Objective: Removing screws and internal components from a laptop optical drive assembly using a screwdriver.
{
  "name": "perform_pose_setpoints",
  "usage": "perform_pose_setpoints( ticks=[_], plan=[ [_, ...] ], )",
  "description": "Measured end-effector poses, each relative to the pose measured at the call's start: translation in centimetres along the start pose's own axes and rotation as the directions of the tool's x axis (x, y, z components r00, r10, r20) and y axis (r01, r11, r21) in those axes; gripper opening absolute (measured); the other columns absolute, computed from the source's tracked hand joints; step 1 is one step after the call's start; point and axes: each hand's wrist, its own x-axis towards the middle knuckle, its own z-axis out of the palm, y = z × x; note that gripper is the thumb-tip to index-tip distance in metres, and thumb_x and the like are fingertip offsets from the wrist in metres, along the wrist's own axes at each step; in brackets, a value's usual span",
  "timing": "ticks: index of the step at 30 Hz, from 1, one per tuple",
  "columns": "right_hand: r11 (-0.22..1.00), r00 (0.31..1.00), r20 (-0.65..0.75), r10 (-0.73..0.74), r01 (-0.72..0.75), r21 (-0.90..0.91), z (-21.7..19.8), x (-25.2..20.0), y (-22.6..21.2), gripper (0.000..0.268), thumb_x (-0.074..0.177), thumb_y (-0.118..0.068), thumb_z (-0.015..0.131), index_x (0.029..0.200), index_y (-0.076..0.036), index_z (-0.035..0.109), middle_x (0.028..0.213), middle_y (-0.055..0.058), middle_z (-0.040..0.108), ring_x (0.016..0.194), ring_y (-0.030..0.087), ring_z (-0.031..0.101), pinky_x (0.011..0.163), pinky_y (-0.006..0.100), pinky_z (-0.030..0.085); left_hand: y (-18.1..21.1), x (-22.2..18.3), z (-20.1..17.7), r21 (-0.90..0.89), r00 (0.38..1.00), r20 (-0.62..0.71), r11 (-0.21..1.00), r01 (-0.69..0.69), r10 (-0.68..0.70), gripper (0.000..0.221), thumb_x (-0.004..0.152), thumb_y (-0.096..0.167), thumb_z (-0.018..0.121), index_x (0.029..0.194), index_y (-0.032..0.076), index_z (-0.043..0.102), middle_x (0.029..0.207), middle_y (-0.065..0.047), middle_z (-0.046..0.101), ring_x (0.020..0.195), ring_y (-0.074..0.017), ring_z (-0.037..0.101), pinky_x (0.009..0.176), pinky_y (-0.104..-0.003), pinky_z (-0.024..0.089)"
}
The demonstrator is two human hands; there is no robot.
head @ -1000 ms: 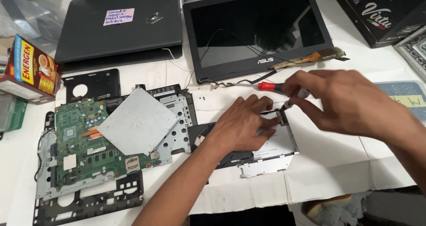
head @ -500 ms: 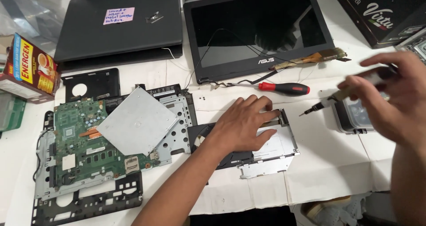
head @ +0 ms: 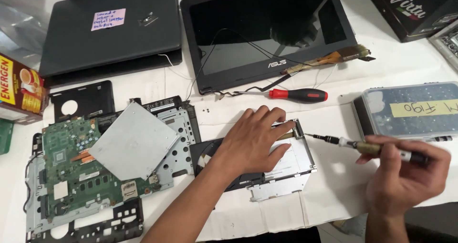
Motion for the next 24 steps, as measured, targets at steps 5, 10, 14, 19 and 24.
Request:
perform_pose_setpoints(
  ticks=[5, 10, 14, 19, 24],
  plan=[
    [0.999, 0.999, -0.042, -0.033, 0.031, -0.041, -0.2, -1.5, 0.9, 0.019, 0.116, 0.005, 0.052, 0.114, 0.013, 0.035, 0.090, 0.040, 0.054, 0.085, 0.046, 0.068, 0.061, 0.047, 0.059, 0.4, 0.2, -0.2, 0.003, 1.000, -0.019, 1.000, 0.000, 0.000, 0.042, 0.093, 0.034, 0.064, 0.127, 0.010, 0.060, 0.121, -0.009, 0.056, 0.099, -0.0290, 0.053, 0.079, -0.045, 0.044],
    [0.999, 0.995, -0.089, 0.039, -0.037, 0.024, -0.7, -1.9, 2.1, 0.022, 0.116, -0.003, 0.054, 0.116, 0.007, 0.035, 0.093, 0.036, 0.054, 0.086, 0.042, 0.067, 0.060, 0.046, 0.058, 0.4, 0.3, -0.2, 0.025, 1.000, 0.011, 1.000, 0.009, -0.009, 0.044, 0.093, 0.036, 0.065, 0.127, 0.008, 0.058, 0.121, -0.010, 0.055, 0.098, -0.0292, 0.052, 0.081, -0.045, 0.043],
    [1.000, 0.990, -0.141, 0.012, -0.012, 0.000, -0.5, -2.0, 2.1, 0.019, 0.117, 0.001, 0.052, 0.116, 0.007, 0.034, 0.088, 0.034, 0.050, 0.088, 0.043, 0.066, 0.062, 0.049, 0.059, 0.6, 0.1, 0.4, 0.058, 0.997, -0.072, 0.998, 0.027, -0.023, 0.037, 0.094, 0.039, 0.067, 0.117, 0.009, 0.065, 0.113, -0.009, 0.058, 0.095, -0.0289, 0.054, 0.080, -0.044, 0.045],
    [1.000, 0.988, -0.151, 0.028, -0.026, 0.011, -0.6, -1.9, 2.1, 0.020, 0.118, -0.002, 0.052, 0.118, 0.006, 0.034, 0.091, 0.035, 0.052, 0.088, 0.042, 0.066, 0.062, 0.048, 0.059, 0.8, 0.6, 1.1, 0.098, 0.974, -0.225, 0.994, 0.048, -0.024, 0.038, 0.091, 0.045, 0.076, 0.109, 0.012, 0.070, 0.101, -0.005, 0.060, 0.083, -0.0263, 0.053, 0.070, -0.040, 0.046],
    [0.999, 0.991, -0.127, -0.039, 0.038, -0.013, -0.2, -1.9, 2.2, 0.025, 0.117, -0.006, 0.052, 0.119, 0.009, 0.031, 0.091, 0.040, 0.051, 0.085, 0.046, 0.064, 0.058, 0.050, 0.055, 0.8, 1.0, 2.0, 0.125, 0.953, -0.296, 0.987, 0.100, -0.059, 0.040, 0.092, 0.049, 0.076, 0.108, 0.012, 0.067, 0.093, -0.004, 0.055, 0.081, -0.0246, 0.053, 0.067, -0.041, 0.047]
  ],
)
